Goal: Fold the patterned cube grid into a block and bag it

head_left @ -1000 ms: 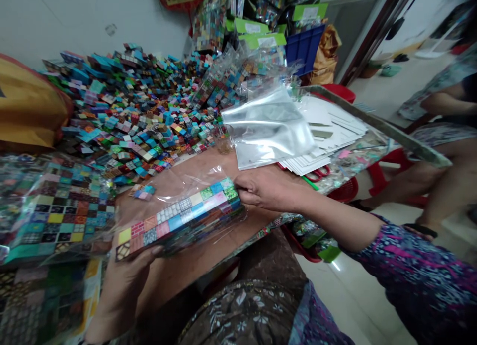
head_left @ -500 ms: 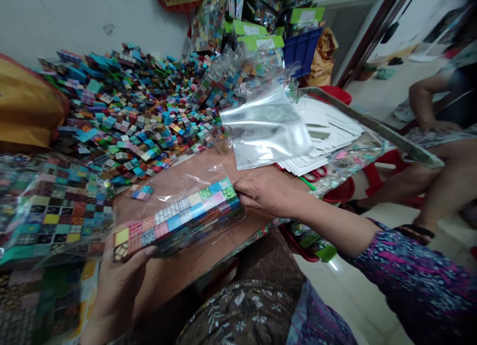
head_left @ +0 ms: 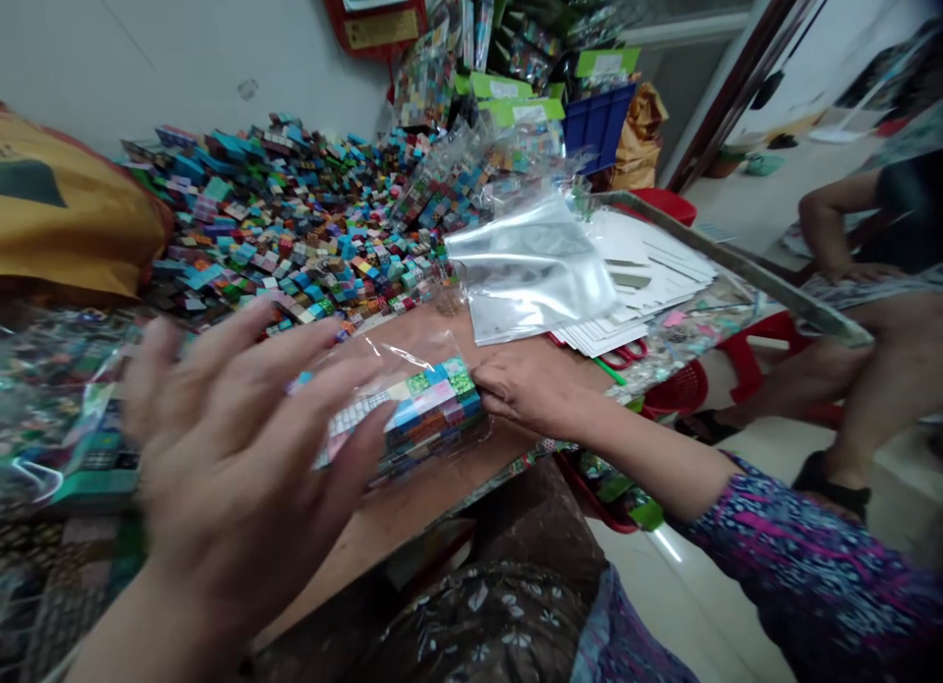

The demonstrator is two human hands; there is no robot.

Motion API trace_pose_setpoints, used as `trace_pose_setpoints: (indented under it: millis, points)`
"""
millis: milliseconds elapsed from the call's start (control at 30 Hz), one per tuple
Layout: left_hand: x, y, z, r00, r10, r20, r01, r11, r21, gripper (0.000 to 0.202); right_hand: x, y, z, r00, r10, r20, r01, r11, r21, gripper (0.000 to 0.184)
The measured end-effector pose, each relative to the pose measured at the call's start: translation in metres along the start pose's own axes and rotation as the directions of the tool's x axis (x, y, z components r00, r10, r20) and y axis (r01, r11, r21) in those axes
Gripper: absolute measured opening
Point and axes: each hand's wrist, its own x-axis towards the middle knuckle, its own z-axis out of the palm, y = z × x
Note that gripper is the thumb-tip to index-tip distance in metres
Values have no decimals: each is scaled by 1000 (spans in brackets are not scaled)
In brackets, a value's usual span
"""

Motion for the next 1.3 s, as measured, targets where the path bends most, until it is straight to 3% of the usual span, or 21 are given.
trace_pose_setpoints:
  millis: [33,67,133,200,267,400,500,633,733,900,1000,1133,1300]
  points:
    - [15,12,5,971,226,82,-236,963,132,26,0,0,2,1000,-1,-3,1,1000,-1,15]
    - [30,23,11,919,357,166,-386,902,193,25,0,0,3,1000,6,-6,-6,1000,-6,15]
    - [60,37,25,820,460,341,-559,773,300,34,-1,0,5,999,37,-7,-37,999,-22,15]
    - [86,44,38,750,402,526,-628,684,371,34,-1,-2,6,998,68,4,-68,997,-32,14]
    - [105,49,48,700,282,656,-638,661,396,28,-1,-3,6,997,71,17,-70,997,-24,13]
    - [123,60,60,637,127,760,-641,634,432,20,0,-3,8,997,79,6,-79,997,11,12]
    - [123,67,66,590,101,801,-669,617,415,18,0,-2,11,997,81,-9,-81,996,32,10]
    - [113,64,71,594,201,779,-697,611,374,21,-1,0,16,994,90,-57,-87,994,63,10]
    - [105,58,72,599,213,772,-693,621,366,21,-2,1,19,991,99,-90,-87,988,129,11]
    - [95,58,68,611,41,791,-581,702,412,21,-4,7,30,978,120,-168,-74,964,256,11]
    - [88,58,68,599,-16,801,-540,730,418,44,-4,10,37,969,135,-209,-78,962,260,14]
    - [76,54,74,645,77,761,-572,708,413,45,-6,11,39,967,141,-211,-77,955,285,14]
    - [69,51,77,654,154,741,-581,730,361,38,-9,8,33,965,196,-173,-119,919,375,13]
